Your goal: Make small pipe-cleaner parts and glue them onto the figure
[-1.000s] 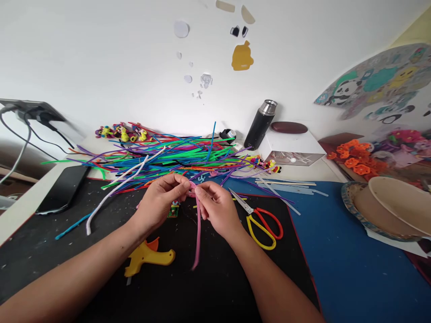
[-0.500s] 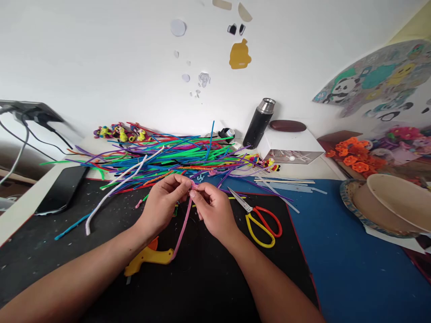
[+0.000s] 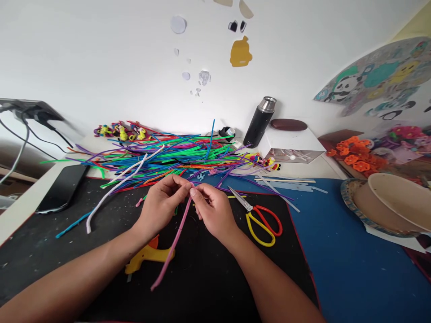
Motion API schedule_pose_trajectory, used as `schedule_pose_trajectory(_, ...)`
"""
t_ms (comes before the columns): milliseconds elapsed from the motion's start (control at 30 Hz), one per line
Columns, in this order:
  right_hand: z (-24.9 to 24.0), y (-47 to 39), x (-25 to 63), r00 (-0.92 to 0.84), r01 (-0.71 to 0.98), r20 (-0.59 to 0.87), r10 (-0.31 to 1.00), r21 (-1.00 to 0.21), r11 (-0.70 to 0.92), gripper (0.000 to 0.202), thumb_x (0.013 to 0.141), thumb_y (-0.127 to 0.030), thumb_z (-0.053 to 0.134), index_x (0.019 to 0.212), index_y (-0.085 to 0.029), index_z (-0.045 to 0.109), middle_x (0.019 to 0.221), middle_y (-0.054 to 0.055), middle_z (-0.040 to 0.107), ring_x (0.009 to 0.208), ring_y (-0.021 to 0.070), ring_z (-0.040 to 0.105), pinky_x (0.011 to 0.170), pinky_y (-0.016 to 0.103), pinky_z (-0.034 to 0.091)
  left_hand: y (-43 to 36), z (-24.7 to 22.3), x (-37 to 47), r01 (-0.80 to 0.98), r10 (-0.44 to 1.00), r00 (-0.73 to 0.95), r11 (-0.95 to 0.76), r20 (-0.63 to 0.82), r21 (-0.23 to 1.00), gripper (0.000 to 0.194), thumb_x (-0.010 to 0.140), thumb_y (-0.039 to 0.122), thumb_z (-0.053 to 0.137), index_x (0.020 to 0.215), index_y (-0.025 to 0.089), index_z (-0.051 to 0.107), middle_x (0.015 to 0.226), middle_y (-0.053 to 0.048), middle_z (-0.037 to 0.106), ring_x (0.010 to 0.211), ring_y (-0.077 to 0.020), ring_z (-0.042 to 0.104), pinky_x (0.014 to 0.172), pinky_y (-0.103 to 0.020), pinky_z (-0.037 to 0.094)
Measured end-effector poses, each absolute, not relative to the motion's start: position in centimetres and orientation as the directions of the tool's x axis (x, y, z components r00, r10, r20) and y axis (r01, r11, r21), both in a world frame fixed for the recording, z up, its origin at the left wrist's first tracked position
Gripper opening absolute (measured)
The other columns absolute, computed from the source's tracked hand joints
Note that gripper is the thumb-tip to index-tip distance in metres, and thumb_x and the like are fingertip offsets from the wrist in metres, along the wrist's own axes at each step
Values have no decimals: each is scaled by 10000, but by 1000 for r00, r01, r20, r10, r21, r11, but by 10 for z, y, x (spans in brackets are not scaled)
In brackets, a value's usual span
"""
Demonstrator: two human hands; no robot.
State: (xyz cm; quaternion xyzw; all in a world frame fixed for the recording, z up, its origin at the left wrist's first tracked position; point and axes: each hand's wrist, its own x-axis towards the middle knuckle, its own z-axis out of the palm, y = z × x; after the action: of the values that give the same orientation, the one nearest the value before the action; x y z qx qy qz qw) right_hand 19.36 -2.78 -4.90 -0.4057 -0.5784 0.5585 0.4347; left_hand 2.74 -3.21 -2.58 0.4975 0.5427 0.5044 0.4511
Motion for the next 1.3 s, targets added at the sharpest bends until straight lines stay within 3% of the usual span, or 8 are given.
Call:
schedule_pose_trajectory(267,-37,-28,197,-360,-162,19,933,-986,-42,433,1022,-611,667,836,-220,654,558,-68,503,470,110,470,495,258,384,-28,-26,10,-158,987,134,110,-89,981,420,834,577,954,883,179,827,757,-16,696,661,-127,592,610,-232,482)
schedule_pose_trajectory(500,-36,-28,199,-416,-131,25,909,-991,-33,421,1028,-585,658,844,-207,686,551,-70,500,473,109,464,502,264,362,-25,-21,-7,-63,967,220,146,-129,987,407,844,551,957,987,182,863,800,-35,758,687,-129,634,640,-223,521)
schedule_pose_trajectory(733,-35,-29,200,-444,-7,34,895,-999,34,373,1049,-513,620,854,-208,707,554,-65,491,496,115,448,545,278,343,-21,-3,-13,94,944,309,92,-117,991,396,872,554,923,845,170,830,755,-18,739,677,-120,610,637,-212,504)
schedule_pose_trajectory(900,-37,-29,199,-452,24,36,891,-998,52,372,1045,-509,624,842,-209,707,558,-58,497,512,123,456,560,280,354,-22,0,-19,185,930,350,50,-113,981,354,888,523,910,863,178,833,775,-13,754,706,-124,644,670,-206,533)
schedule_pose_trajectory(1100,-37,-30,200,-455,44,9,890,-999,32,381,1052,-526,619,849,-211,692,569,-54,517,508,122,463,549,276,357,-26,-7,-17,119,911,356,178,-210,977,393,851,548,935,879,174,818,725,-6,730,626,-116,628,583,-204,543)
schedule_pose_trajectory(1300,-37,-29,198,-444,-12,-8,896,-1000,-15,423,1039,-599,624,887,-210,692,587,-59,519,491,116,467,511,267,356,-29,-17,-9,13,949,252,191,-188,981,412,810,545,968,823,165,808,721,-7,723,591,-100,618,566,-198,543)
